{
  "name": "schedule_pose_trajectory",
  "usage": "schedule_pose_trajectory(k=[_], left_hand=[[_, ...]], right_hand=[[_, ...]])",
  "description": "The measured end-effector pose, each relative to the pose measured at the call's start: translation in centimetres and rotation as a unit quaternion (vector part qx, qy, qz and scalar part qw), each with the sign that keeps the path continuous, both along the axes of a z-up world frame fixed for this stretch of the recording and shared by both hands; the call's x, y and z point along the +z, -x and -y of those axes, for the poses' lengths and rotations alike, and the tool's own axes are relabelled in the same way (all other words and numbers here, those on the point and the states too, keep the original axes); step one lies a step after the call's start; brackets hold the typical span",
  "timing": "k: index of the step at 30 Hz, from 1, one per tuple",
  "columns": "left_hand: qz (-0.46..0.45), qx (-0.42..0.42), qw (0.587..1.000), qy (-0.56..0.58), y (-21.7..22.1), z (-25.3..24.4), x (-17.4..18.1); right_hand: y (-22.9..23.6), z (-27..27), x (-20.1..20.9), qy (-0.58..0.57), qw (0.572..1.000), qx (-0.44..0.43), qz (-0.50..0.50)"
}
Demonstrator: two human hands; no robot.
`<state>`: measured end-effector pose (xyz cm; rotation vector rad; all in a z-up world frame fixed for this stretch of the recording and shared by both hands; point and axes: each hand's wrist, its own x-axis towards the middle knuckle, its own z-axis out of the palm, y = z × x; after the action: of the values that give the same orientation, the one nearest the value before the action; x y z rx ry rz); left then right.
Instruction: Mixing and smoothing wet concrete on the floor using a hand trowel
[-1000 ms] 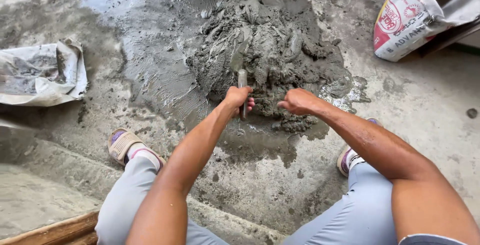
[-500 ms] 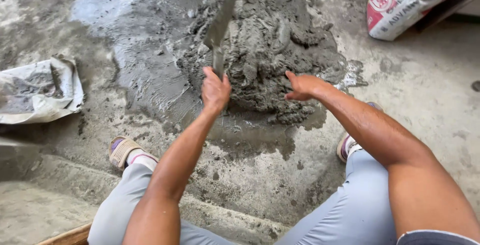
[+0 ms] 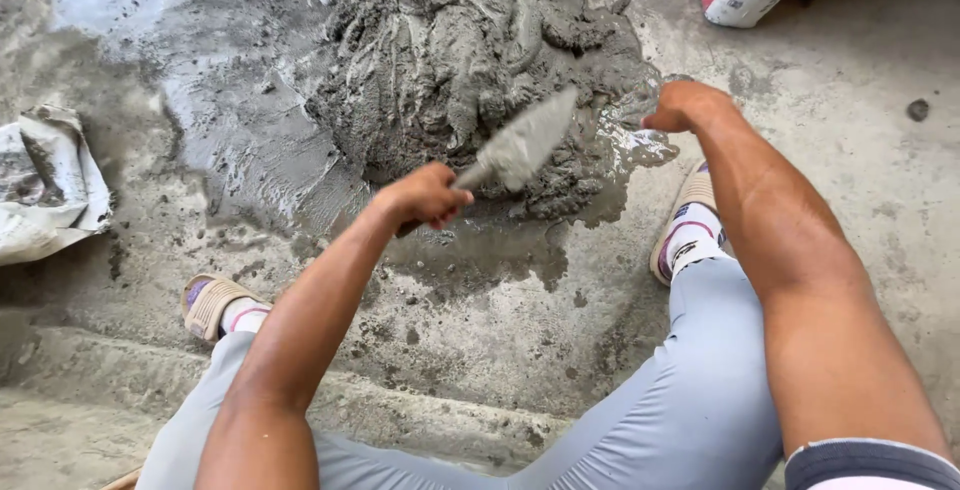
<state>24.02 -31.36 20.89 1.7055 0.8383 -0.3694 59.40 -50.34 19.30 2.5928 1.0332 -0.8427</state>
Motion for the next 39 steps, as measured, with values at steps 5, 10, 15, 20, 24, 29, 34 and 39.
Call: schedule_pose_trajectory(k=[5, 10, 15, 20, 24, 29, 34, 39], left_hand=[[-0.109, -0.306, 0.925, -0.198, 1.6, 6.2, -5.4], [-0.153, -0.387, 0.858, -0.301, 3.8, 7.9, -10.8], [-0.222, -0.267, 0.882, -0.319, 2.7, 6.4, -11.1], [-0.270, -0.204, 0.901, -0.270, -0.7, 5.1, -6.8], [-0.209, -0.178, 0.921, -0.276, -0.3, 3.8, -11.4], [-0.139, -0.144, 0.951, -0.238, -1.7, 2.9, -12.0], [-0.085, -0.098, 0.968, -0.216, -3.5, -0.8, -8.0], [0.017, 0.078, 0.995, 0.066, -3.2, -4.4, -2.2]], right_hand=[[-0.9, 1.4, 0.5, 0.026, 0.998, -0.047, 0.009], [-0.2, 0.7, -0.5, -0.013, 0.999, -0.036, 0.021], [2.2, -1.1, 1.3, -0.032, 0.997, -0.003, 0.070], [4.4, -1.4, 3.6, -0.007, 0.999, -0.024, 0.020], [2.8, -1.2, 0.4, -0.064, 0.998, -0.002, 0.030], [3.3, -1.5, -0.9, -0.040, 0.999, 0.004, 0.005], [2.8, -1.2, -1.6, -0.058, 0.998, 0.002, -0.005], [4.7, 0.1, -1.3, -0.065, 0.998, -0.013, -0.010]])
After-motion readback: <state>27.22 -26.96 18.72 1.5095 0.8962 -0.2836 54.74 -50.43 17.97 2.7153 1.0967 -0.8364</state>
